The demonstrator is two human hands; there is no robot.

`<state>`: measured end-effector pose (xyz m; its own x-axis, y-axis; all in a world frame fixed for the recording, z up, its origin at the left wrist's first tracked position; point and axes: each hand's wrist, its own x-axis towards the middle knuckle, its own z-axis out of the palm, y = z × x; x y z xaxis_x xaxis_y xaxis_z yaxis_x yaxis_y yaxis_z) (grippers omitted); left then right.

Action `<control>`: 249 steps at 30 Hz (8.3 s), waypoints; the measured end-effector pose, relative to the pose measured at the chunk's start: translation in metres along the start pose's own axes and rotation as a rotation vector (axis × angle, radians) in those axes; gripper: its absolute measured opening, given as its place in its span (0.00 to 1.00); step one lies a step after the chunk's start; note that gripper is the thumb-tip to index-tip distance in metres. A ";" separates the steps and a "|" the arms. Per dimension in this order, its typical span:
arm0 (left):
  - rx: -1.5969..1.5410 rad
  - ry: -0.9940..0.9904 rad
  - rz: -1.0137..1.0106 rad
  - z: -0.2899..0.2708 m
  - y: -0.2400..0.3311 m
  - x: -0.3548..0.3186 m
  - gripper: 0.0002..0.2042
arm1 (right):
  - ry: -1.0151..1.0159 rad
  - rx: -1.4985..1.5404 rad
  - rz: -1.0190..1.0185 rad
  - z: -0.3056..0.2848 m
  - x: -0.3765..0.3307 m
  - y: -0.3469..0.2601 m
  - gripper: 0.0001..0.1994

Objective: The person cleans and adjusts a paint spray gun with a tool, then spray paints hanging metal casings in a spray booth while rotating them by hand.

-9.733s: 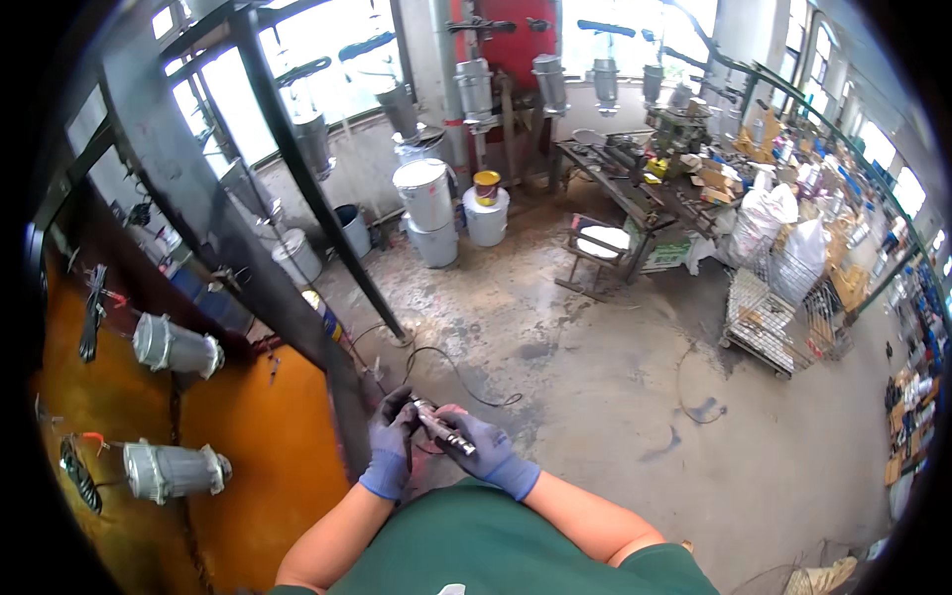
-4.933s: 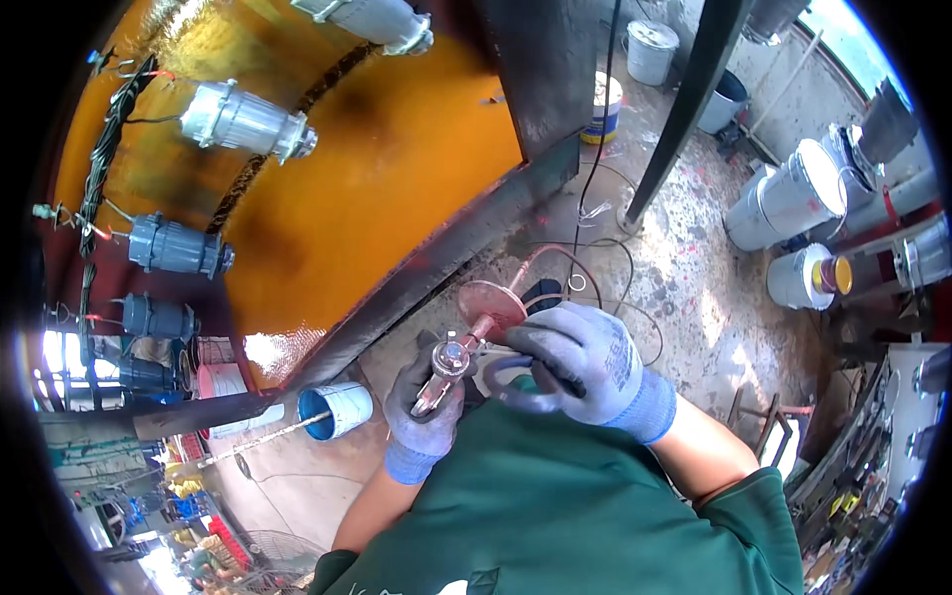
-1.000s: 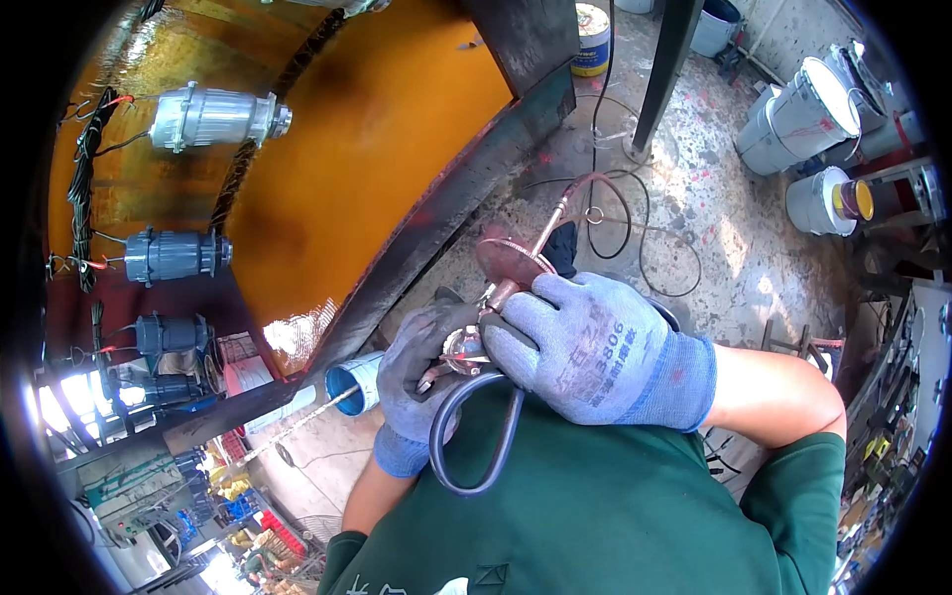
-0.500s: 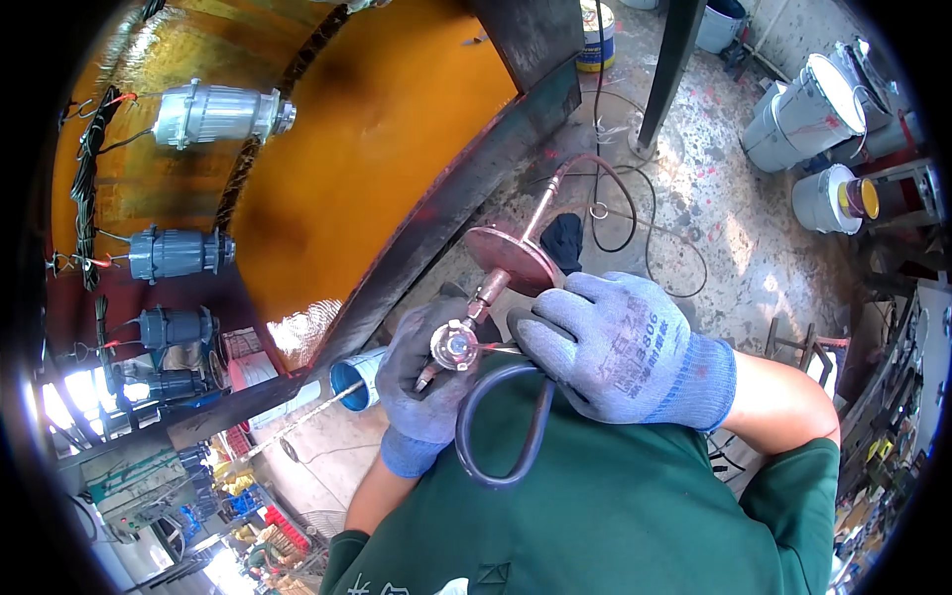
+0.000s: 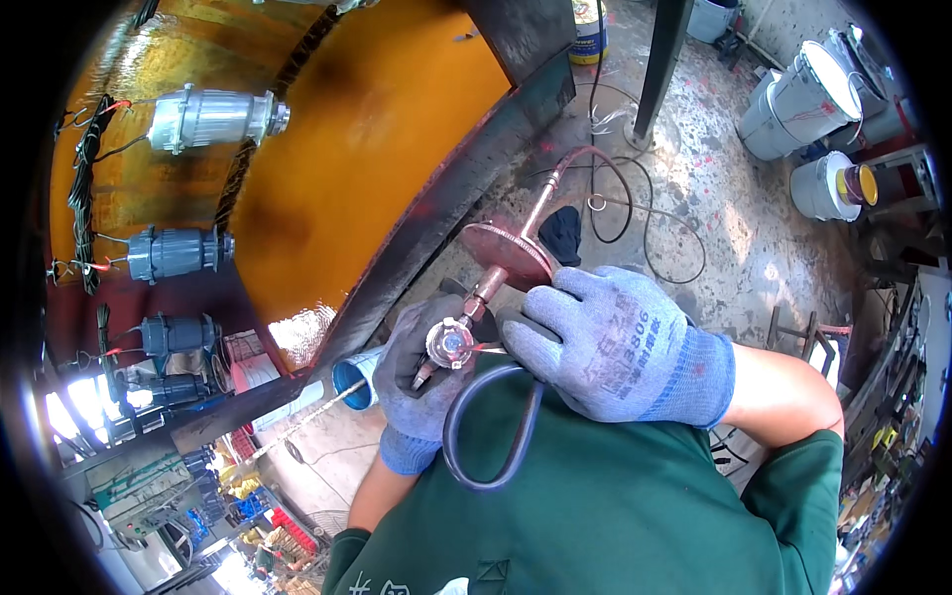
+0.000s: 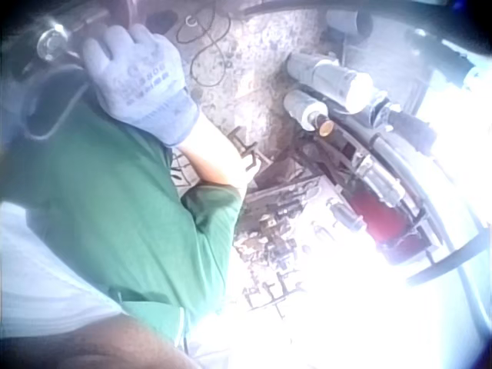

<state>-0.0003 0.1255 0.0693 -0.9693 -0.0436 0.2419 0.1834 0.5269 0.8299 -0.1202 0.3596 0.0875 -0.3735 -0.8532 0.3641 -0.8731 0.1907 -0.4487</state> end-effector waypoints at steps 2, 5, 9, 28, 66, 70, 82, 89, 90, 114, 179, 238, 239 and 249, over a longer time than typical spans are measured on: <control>-0.007 -0.004 0.000 -0.001 0.000 -0.001 0.24 | -0.027 -0.008 0.013 -0.002 0.001 -0.003 0.18; -0.002 -0.019 -0.037 -0.005 -0.001 -0.002 0.23 | -0.064 -0.032 0.037 -0.006 0.004 -0.007 0.18; 0.037 -0.053 0.034 -0.008 0.001 0.003 0.23 | -0.150 -0.017 0.079 -0.003 0.007 0.002 0.19; 0.001 -0.006 -0.020 -0.005 -0.002 -0.005 0.25 | -0.006 0.033 -0.010 0.004 0.005 -0.004 0.17; -0.138 0.115 -0.166 0.007 -0.007 -0.003 0.22 | -0.012 0.062 0.120 0.001 -0.001 0.025 0.19; -0.145 0.127 -0.202 0.011 -0.003 0.001 0.22 | -0.021 -0.043 0.201 -0.005 -0.001 0.026 0.19; -0.395 0.199 -0.494 0.008 0.000 -0.001 0.21 | -0.114 -0.341 0.069 -0.014 0.001 0.068 0.16; -0.324 0.160 -0.352 0.012 -0.002 -0.007 0.22 | -0.111 -0.399 -0.037 -0.004 -0.008 0.083 0.13; -0.310 0.164 -0.347 0.013 -0.004 -0.009 0.23 | -0.142 -0.418 -0.019 -0.003 -0.010 0.086 0.13; -0.344 0.217 -0.363 -0.002 0.003 -0.023 0.21 | -0.495 1.007 0.741 -0.015 0.010 0.062 0.15; 0.178 0.060 0.057 -0.004 -0.003 0.007 0.28 | -0.023 0.405 0.130 -0.004 0.014 0.031 0.17; 0.115 0.021 0.054 0.003 -0.001 0.006 0.28 | 0.072 0.311 -0.083 0.007 0.000 0.019 0.28; 0.116 0.023 0.051 0.003 -0.001 0.005 0.28 | 0.070 0.312 -0.085 0.004 0.001 0.018 0.28; 0.077 0.019 0.051 -0.001 0.003 0.015 0.28 | 0.180 0.166 0.003 0.013 0.001 0.024 0.24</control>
<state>-0.0138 0.1254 0.0764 -0.9556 -0.0302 0.2931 0.2191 0.5925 0.7752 -0.1373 0.3572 0.0669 -0.4386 -0.7498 0.4954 -0.8140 0.0978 -0.5726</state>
